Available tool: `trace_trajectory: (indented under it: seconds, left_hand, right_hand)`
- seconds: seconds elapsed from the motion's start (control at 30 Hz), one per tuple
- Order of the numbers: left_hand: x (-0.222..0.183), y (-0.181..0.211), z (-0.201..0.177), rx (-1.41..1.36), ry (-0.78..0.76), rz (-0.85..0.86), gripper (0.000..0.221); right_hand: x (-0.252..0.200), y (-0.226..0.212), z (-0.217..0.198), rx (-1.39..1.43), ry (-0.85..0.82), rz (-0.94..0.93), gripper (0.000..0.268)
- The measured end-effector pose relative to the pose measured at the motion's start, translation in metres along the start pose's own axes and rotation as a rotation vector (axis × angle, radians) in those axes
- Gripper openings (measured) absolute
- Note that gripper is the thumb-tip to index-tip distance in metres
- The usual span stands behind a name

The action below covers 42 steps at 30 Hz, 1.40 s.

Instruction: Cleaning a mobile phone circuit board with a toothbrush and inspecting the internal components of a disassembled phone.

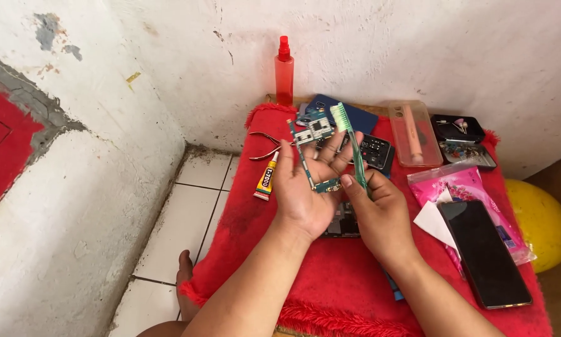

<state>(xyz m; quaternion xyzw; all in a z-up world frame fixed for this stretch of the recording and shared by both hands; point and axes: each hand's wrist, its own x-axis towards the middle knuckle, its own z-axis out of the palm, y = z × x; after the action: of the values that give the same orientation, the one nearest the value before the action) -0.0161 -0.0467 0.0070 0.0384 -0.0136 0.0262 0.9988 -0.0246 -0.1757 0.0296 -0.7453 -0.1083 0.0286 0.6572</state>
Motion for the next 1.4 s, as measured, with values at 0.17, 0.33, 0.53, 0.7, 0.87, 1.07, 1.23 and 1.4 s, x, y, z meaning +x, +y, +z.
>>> trace_trajectory:
  seconds: [0.17,0.33,0.53,0.7,0.87,1.07,1.23,1.4]
  left_hand:
    - [-0.001,0.017,0.007,-0.009,-0.046,0.048,0.054]
    - [-0.002,0.047,0.014,-0.006,-0.063,0.158,0.051]
    - [0.001,0.049,0.016,-0.032,0.031,0.25,0.055]
    - [0.005,0.047,0.012,0.01,0.072,0.273,0.062]
    - [-0.001,0.05,0.027,0.048,0.135,0.296,0.067]
    - [0.002,0.058,0.023,0.096,0.117,0.322,0.056]
    - [0.003,0.051,0.023,0.311,0.125,0.343,0.042]
    - [-0.002,0.043,0.017,1.156,0.427,0.373,0.048]
  right_hand:
    - [0.002,0.0,-0.024,-0.458,0.005,-0.225,0.026]
    - [-0.002,-0.015,-0.029,-0.507,-0.064,-0.497,0.027]
    - [-0.012,-0.02,-0.013,-0.45,-0.217,-0.417,0.028]
    - [-0.011,-0.02,-0.018,-0.537,-0.145,-0.368,0.026]
    - [0.001,-0.009,-0.028,-0.59,-0.234,-0.331,0.03]
    - [0.008,-0.003,-0.034,-0.856,-0.105,-0.373,0.028]
    - [0.021,0.008,-0.061,-1.0,0.2,-0.407,0.02]
    - [0.024,0.016,-0.058,-1.07,0.163,-0.223,0.024]
